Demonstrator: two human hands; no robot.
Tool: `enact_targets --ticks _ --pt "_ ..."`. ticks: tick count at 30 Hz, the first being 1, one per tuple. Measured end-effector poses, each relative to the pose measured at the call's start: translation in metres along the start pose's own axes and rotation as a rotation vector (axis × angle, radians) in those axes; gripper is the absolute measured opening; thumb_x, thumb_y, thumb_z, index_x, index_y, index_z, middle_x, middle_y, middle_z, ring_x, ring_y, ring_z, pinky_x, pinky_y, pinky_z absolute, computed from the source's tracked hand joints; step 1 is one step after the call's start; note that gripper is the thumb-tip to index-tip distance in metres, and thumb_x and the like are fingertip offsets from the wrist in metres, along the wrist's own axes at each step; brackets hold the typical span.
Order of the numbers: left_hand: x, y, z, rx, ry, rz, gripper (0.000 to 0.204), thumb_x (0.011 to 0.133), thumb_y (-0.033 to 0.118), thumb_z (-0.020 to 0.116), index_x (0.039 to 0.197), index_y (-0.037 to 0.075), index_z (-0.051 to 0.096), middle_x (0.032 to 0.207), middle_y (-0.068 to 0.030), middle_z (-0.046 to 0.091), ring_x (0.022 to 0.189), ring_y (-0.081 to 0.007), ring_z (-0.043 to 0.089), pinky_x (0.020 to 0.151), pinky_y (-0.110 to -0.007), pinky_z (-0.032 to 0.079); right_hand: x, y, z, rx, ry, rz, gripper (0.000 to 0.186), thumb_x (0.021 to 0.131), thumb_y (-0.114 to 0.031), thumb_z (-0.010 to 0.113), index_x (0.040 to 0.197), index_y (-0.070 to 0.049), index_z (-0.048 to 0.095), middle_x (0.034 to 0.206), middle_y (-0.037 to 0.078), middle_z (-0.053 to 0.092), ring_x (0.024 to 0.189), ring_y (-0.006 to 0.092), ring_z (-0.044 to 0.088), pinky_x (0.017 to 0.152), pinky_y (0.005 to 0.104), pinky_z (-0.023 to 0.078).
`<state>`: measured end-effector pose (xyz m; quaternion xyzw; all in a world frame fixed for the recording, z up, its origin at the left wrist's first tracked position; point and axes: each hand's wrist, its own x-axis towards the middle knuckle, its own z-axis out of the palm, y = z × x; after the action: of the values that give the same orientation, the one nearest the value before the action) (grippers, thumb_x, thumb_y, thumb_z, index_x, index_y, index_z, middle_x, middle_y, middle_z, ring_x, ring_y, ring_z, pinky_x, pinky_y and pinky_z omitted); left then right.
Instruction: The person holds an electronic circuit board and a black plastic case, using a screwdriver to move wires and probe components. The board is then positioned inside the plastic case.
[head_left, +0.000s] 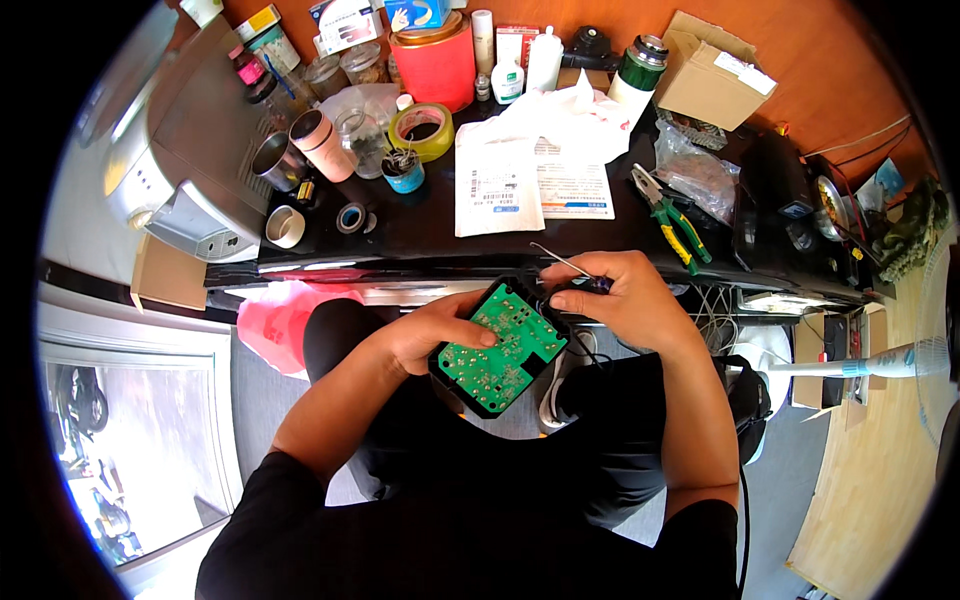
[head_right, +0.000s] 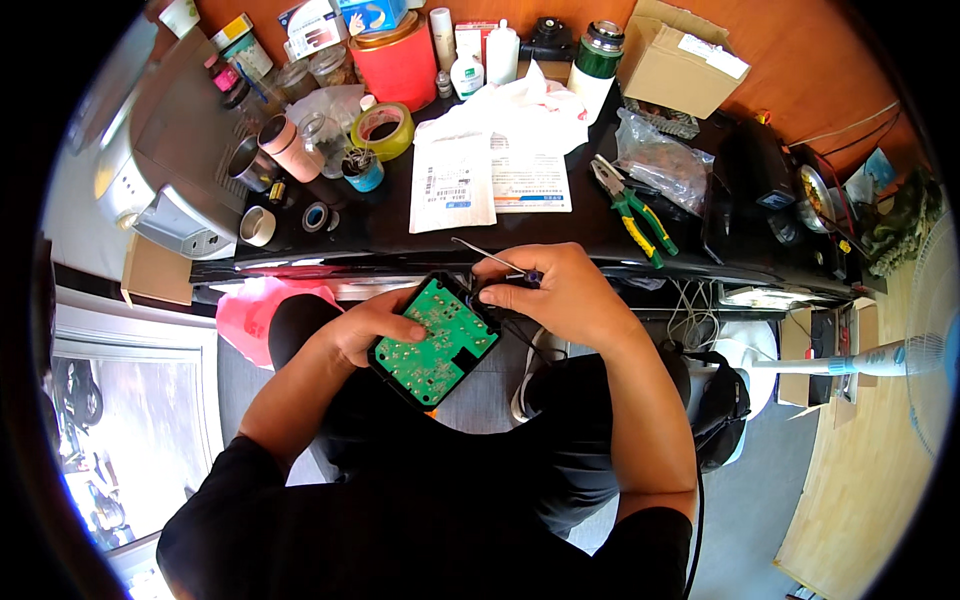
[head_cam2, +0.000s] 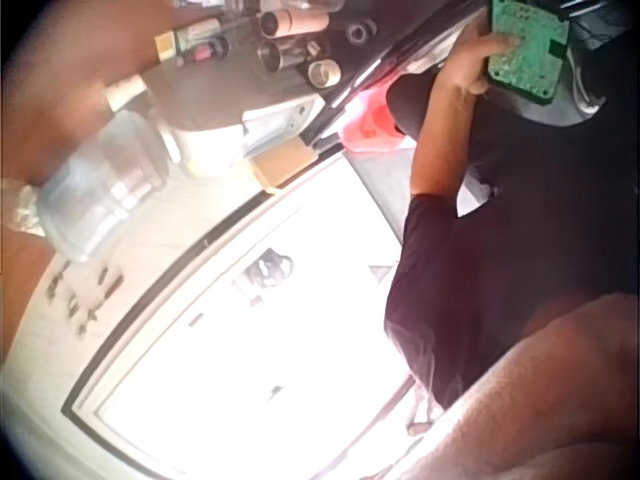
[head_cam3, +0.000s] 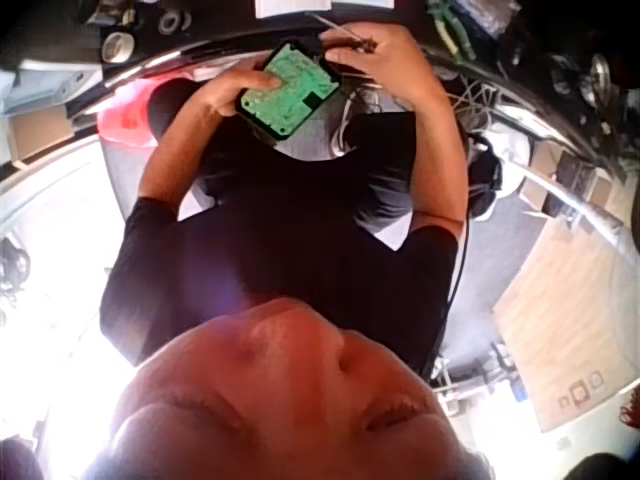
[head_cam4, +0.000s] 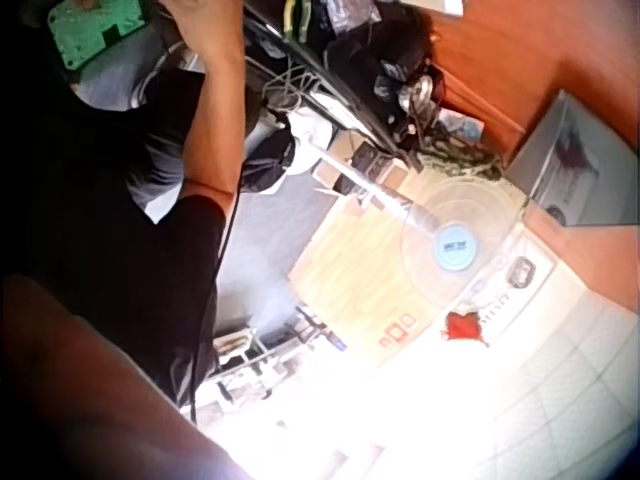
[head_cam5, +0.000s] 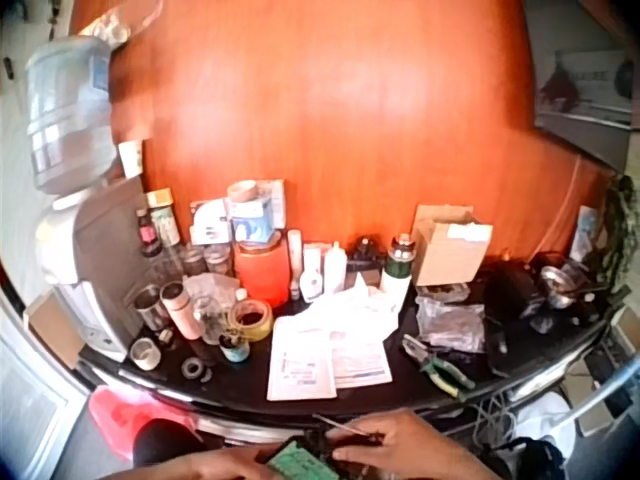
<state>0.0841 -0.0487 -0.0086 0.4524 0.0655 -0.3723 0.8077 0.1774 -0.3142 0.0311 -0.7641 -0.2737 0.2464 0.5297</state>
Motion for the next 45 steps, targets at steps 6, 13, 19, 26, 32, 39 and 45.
enact_targets --ticks 6,13,19,26,32,39,45 --pt "-0.015 0.008 -0.008 -0.03 0.011 0.13 0.086 0.071 0.018 0.084 0.145 -0.007 0.047 0.128 -0.0181 0.069 0.111 -0.027 0.07 0.1 -0.039 0.055 0.005 0.012 -0.001 0.198 0.224 0.03 0.024 0.103 -0.019 0.067 0.12 -0.005 0.075 0.101 0.006 0.077 0.094 0.0099 0.066 0.087 0.0273 0.052" --pt "-0.015 0.002 -0.017 -0.09 0.007 0.202 0.083 0.076 0.021 0.082 0.146 -0.006 0.045 0.131 -0.0189 0.066 0.112 -0.0279 0.07 0.098 -0.04 0.056 0.008 0.016 0.034 0.162 0.528 -0.179 0.029 0.106 -0.027 0.062 0.107 -0.002 0.076 0.083 0.001 0.07 0.078 0.007 0.058 0.073 0.0252 0.048" --pt "-0.011 0.007 -0.011 -0.153 0.021 0.198 0.075 0.083 0.024 0.08 0.145 -0.004 0.047 0.129 -0.0175 0.067 0.111 -0.0272 0.07 0.098 -0.04 0.057 0.003 0.011 0.04 0.28 0.378 0.126 0.045 0.103 -0.042 0.066 0.096 0.0 0.078 0.079 0.007 0.073 0.078 0.0114 0.064 0.076 0.0271 0.048" --pt "-0.019 0.002 -0.014 -0.022 -0.04 0.157 0.088 0.076 0.021 0.086 0.149 -0.004 0.043 0.132 -0.018 0.066 0.116 -0.0279 0.068 0.101 -0.041 0.055 0.012 0.006 0.038 0.37 0.262 0.097 0.051 0.106 -0.046 0.059 0.118 0.001 0.074 0.096 0.006 0.075 0.089 0.0121 0.066 0.086 0.0271 0.049" --pt "-0.022 0.008 -0.016 0.153 -0.082 0.207 0.086 0.075 0.019 0.087 0.147 -0.003 0.045 0.127 -0.0123 0.068 0.112 -0.0218 0.067 0.099 -0.037 0.054 0.011 0.004 0.027 0.265 -0.041 0.068 0.044 0.106 -0.043 0.059 0.111 -0.002 0.074 0.086 -0.002 0.068 0.062 0.0034 0.047 0.055 0.0227 0.036" --pt "-0.015 0.01 -0.009 0.086 0.027 0.085 0.077 0.081 0.017 0.082 0.147 0.001 0.048 0.129 -0.0118 0.067 0.116 -0.0216 0.066 0.102 -0.037 0.052 0.006 0.002 0.007 0.231 -0.029 0.124 0.02 0.096 -0.024 0.075 0.099 -0.004 0.075 0.077 -0.003 0.066 0.065 0.0037 0.053 0.058 0.0229 0.043" --pt "-0.008 0.009 -0.001 0.063 0.084 0.036 0.078 0.084 0.016 0.082 0.151 0.002 0.045 0.133 -0.0113 0.065 0.121 -0.0221 0.063 0.107 -0.037 0.049 -0.002 -0.007 0.004 -0.042 0.04 0.035 0.022 0.088 -0.021 0.082 0.091 0.001 0.077 0.075 0.005 0.072 0.068 0.0084 0.061 0.064 0.0274 0.048"
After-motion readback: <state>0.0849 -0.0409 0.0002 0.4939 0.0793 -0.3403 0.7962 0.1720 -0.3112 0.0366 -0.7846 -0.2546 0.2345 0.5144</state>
